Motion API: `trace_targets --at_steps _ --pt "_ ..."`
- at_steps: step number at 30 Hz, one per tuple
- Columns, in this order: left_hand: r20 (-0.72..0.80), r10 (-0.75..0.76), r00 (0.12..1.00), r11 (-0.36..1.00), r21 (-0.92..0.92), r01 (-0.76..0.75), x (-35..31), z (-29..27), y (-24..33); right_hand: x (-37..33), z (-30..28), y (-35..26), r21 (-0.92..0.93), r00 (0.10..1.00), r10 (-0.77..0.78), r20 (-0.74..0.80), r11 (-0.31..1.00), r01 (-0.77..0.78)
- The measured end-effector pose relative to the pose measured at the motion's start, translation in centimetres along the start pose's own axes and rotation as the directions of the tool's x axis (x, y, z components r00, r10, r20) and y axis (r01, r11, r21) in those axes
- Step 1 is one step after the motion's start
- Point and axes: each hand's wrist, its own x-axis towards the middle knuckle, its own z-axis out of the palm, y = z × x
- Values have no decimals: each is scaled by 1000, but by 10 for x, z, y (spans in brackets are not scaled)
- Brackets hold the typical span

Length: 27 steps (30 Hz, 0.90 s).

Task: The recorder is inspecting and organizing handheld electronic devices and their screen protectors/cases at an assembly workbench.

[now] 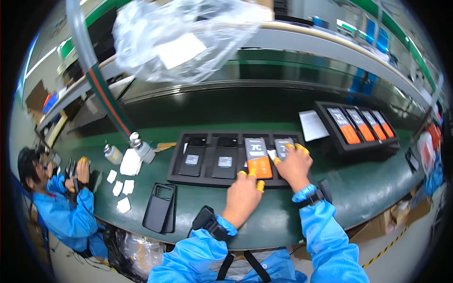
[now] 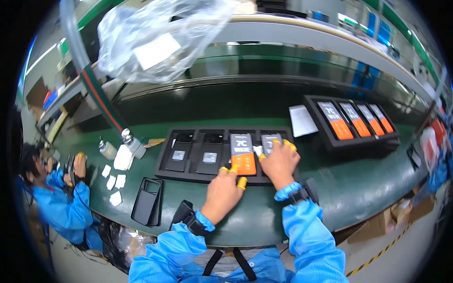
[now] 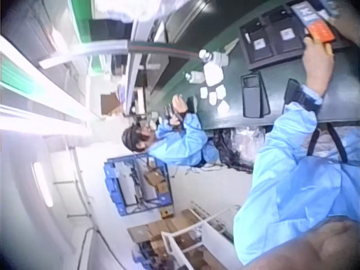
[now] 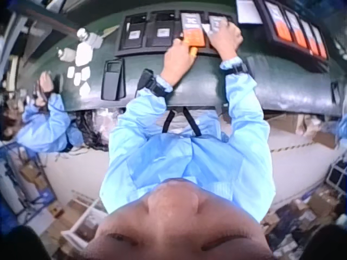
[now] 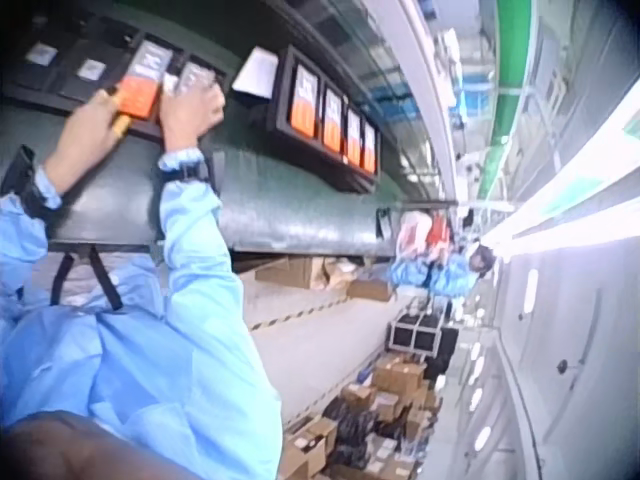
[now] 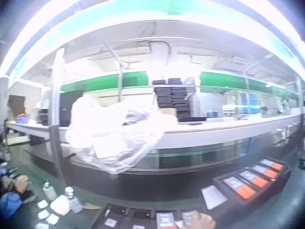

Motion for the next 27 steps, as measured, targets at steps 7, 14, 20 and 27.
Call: trace_targets --at_steps 7,14,20,27 --pt "-17 -70 997 985 -161 66 -24 -21 -14 -8 19 -11 35 999 44 -6 998 -44" --pt "-535 -6 845 997 -67 -36 -98 -129 -109 -5 -10 -8 575 982 -97 -161 799 174" --pt "-322 -443 837 889 -35 457 -150 -177 -209 -12 -7 -170 110 899 -230 373 973 204" --pt "-192 -637 747 741 -420 524 -133 -169 -236 -7 16 -182 3 883 -218 415 971 238"
